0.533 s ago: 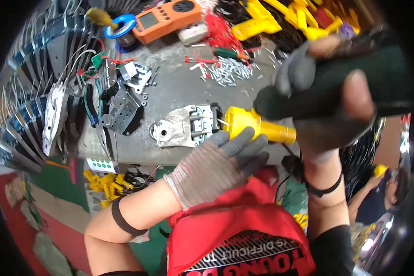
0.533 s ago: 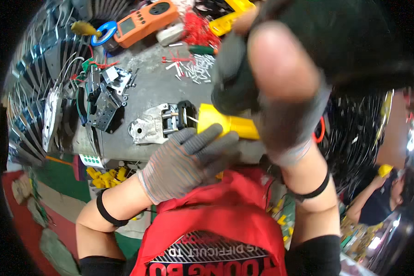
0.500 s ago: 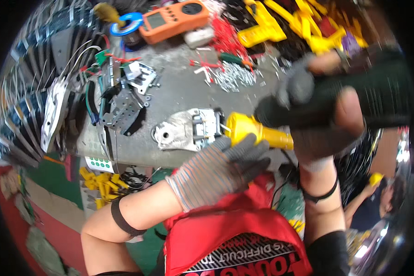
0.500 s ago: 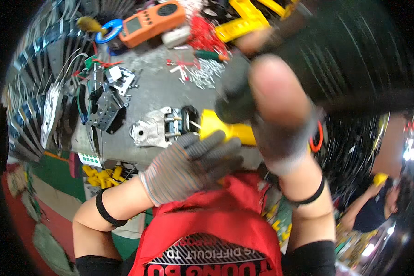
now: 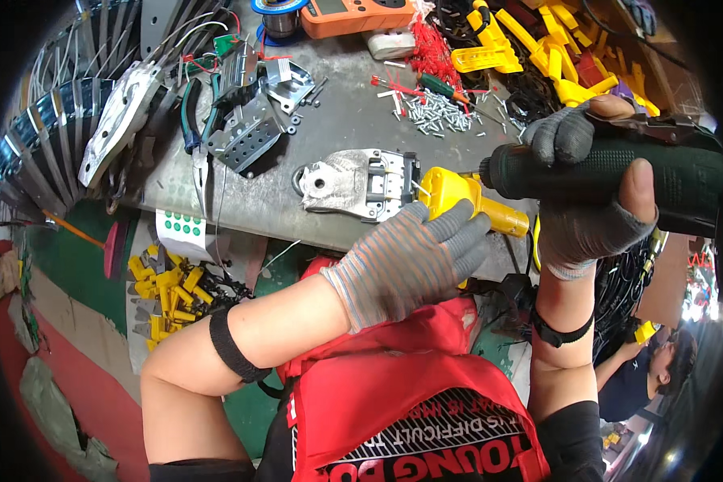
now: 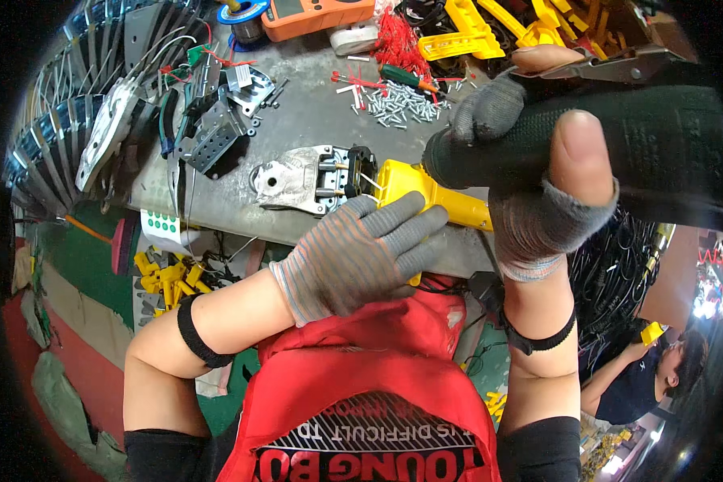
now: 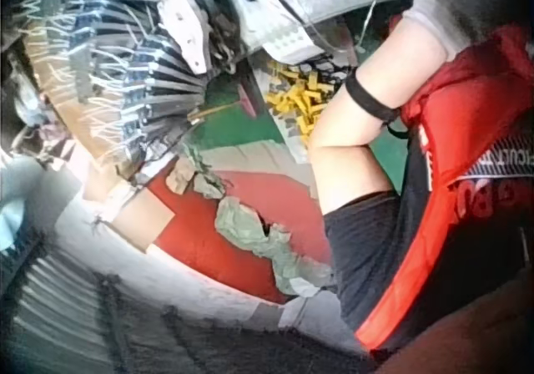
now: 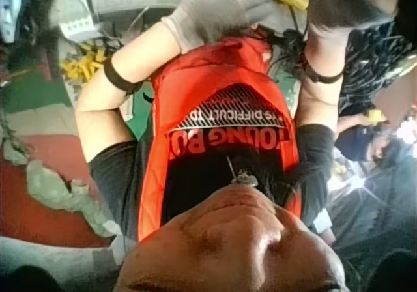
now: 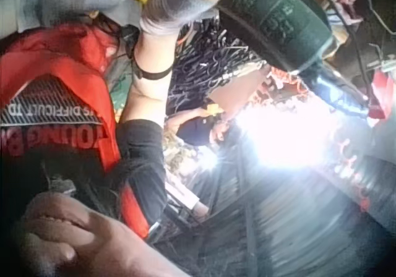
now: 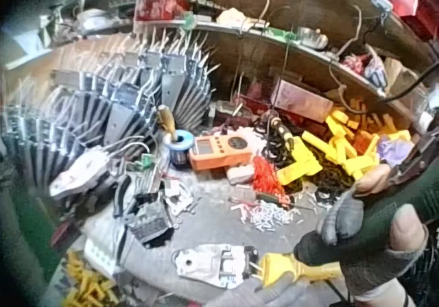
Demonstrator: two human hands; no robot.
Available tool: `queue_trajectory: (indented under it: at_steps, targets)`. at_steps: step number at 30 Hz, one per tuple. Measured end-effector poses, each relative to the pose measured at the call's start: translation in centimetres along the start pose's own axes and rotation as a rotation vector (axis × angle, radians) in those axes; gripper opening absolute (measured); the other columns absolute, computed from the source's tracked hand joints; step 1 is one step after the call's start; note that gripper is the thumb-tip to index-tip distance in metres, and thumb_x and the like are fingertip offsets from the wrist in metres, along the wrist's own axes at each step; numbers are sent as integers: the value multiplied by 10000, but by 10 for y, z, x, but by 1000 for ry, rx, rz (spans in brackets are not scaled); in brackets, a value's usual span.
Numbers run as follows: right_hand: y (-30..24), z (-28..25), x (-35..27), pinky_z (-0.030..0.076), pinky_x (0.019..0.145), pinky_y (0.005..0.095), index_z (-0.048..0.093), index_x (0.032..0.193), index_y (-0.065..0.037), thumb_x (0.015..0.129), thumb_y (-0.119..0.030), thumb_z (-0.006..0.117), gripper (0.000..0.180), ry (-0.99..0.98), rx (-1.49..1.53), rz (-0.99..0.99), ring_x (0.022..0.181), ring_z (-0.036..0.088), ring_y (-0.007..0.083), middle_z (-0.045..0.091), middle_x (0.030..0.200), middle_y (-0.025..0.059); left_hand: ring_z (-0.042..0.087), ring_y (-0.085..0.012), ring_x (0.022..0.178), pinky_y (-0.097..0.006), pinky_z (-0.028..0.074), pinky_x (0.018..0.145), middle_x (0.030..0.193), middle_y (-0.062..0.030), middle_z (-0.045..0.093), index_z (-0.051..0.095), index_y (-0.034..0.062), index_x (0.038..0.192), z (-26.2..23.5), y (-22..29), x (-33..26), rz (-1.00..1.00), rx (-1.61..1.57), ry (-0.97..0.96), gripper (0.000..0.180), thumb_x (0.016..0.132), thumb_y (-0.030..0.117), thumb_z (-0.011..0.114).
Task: Assembling and wiring plastic electronic components at a factory workstation.
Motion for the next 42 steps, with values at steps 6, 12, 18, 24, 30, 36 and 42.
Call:
queue_trajectory:
  at_steps: [6, 12, 18, 24, 30, 36, 42]
  targets:
    - [-48, -2, -5, 377, 748, 367, 511, 1194, 2, 851, -479, 485, 591, 33, -72, -143, 707, 447, 179, 448, 763, 26, 503, -274, 1189, -370, 457, 908, 1308, -87, 521, 524, 80, 1235, -3, 6, 0, -7, -91, 3, 662, 665, 341, 738]
    - [-72, 21, -54, 332, 655, 295, 487, 1212, -7, 830, -444, 576, 588, -272, 103, -64, 648, 409, 117, 422, 730, -23, 478, -329, 1224, -386, 426, 1023, 1328, -121, 504, 486, 17, 1257, -25, -15, 6, 118, -225, -169, 804, 540, 168, 815]
    - [-50, 34, -71, 374, 655, 322, 492, 1174, -30, 817, -477, 585, 580, -191, 38, -71, 656, 474, 143, 484, 752, 4, 475, -314, 1238, -374, 435, 1009, 1310, -96, 516, 485, 61, 1267, -17, -19, 3, 116, -165, -148, 798, 540, 120, 808]
    - [-32, 39, -81, 392, 612, 328, 473, 1112, -30, 801, -525, 602, 599, -32, -252, -18, 613, 473, 157, 482, 721, 18, 471, -277, 1252, -375, 476, 933, 1347, -65, 502, 487, 93, 1295, -15, -17, 1, 118, -96, -160, 816, 562, 206, 828]
    - [-18, 45, -65, 393, 523, 281, 449, 1042, -46, 789, -515, 661, 573, -403, 34, -81, 522, 456, 124, 472, 668, -5, 481, -268, 1231, -376, 484, 917, 1338, -59, 509, 496, 80, 1286, -16, -22, -1, 176, -167, -112, 822, 551, 224, 834]
    - [-22, 32, -62, 387, 472, 261, 472, 1085, -48, 743, -550, 720, 656, -379, 29, -91, 476, 464, 107, 481, 626, -30, 498, -287, 1214, -384, 472, 943, 1322, -67, 519, 500, 93, 1279, -11, -19, 1, 171, -128, -87, 799, 557, 195, 826]
    - [-63, 10, -62, 370, 577, 239, 511, 1092, -77, 726, -513, 714, 604, -297, -84, -182, 558, 474, 72, 480, 632, -72, 495, -308, 1222, -377, 463, 975, 1319, -83, 524, 515, 75, 1255, -13, -15, 0, 113, -127, -126, 749, 573, 160, 813]
Point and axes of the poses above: each hand's wrist, its own x-axis towards the middle knuckle, its own z-axis out of the palm, y = z × x, the point moved 3 cm from there along x, towards the middle knuckle
